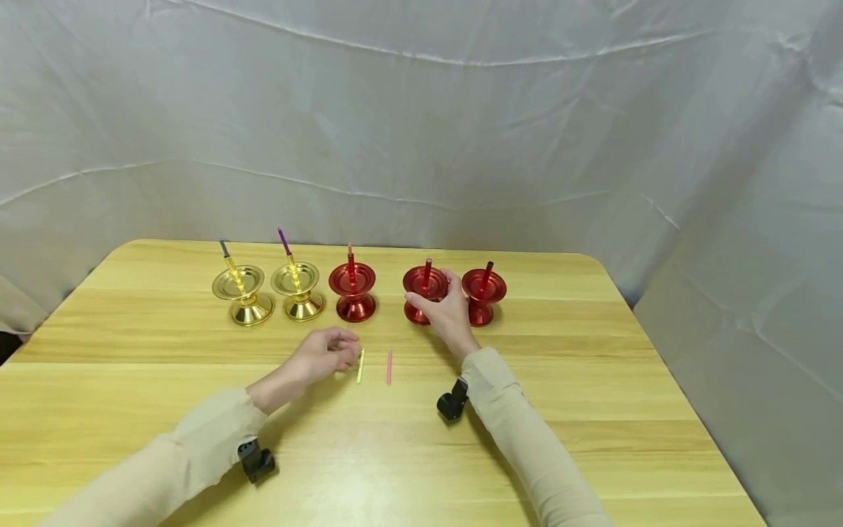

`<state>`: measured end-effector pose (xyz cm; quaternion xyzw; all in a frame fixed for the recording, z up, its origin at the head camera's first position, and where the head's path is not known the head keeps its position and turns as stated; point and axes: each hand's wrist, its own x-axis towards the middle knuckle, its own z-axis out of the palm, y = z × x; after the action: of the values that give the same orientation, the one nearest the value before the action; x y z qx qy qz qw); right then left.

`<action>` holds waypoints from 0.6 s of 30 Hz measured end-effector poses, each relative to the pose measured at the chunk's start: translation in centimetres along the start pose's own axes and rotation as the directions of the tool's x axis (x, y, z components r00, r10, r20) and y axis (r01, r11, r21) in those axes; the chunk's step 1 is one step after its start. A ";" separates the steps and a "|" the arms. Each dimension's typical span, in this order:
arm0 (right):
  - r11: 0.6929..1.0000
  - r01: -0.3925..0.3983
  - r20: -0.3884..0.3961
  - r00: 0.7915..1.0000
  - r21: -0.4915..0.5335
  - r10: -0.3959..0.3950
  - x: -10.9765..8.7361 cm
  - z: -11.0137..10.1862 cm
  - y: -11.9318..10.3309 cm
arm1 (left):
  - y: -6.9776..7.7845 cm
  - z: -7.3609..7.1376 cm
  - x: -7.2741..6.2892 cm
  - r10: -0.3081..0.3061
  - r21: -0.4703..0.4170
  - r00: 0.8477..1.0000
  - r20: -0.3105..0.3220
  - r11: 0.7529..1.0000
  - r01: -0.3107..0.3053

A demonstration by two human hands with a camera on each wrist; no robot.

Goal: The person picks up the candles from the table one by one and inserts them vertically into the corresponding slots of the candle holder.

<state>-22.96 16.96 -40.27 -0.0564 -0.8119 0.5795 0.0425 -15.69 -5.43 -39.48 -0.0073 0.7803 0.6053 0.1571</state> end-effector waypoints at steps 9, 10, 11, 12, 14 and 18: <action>1.000 -0.014 0.011 1.000 -0.009 0.015 0.1 0.1 0.0 | -0.6 0.5 -0.4 0.021 0.050 0.999 -0.035 0.999 -0.020; 1.000 -0.016 0.010 1.000 -0.008 0.016 0.1 0.0 0.0 | -0.6 0.6 -0.3 0.026 0.061 0.999 -0.041 0.998 -0.023; 1.000 -0.018 0.007 1.000 -0.009 0.018 0.1 0.0 0.0 | -0.6 0.6 -0.2 0.029 0.073 0.999 -0.045 0.997 -0.026; 1.000 -0.019 0.006 1.000 -0.009 0.019 0.1 0.0 -0.1 | -0.6 0.7 -0.1 0.032 0.087 0.998 -0.049 0.996 -0.028; 1.000 -0.020 0.004 1.000 -0.009 0.020 0.1 -0.1 -0.2 | -0.5 0.8 0.1 0.034 0.110 0.998 -0.050 0.994 -0.029; 1.000 -0.016 0.001 1.000 -0.012 0.016 0.1 -0.1 -0.2 | -0.3 1.0 0.4 0.060 0.209 0.997 -0.052 0.977 -0.048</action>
<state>-23.01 16.99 -40.09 -0.0628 -0.8151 0.5748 0.0371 -15.81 -4.52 -40.07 0.0127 0.8433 0.5242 0.1178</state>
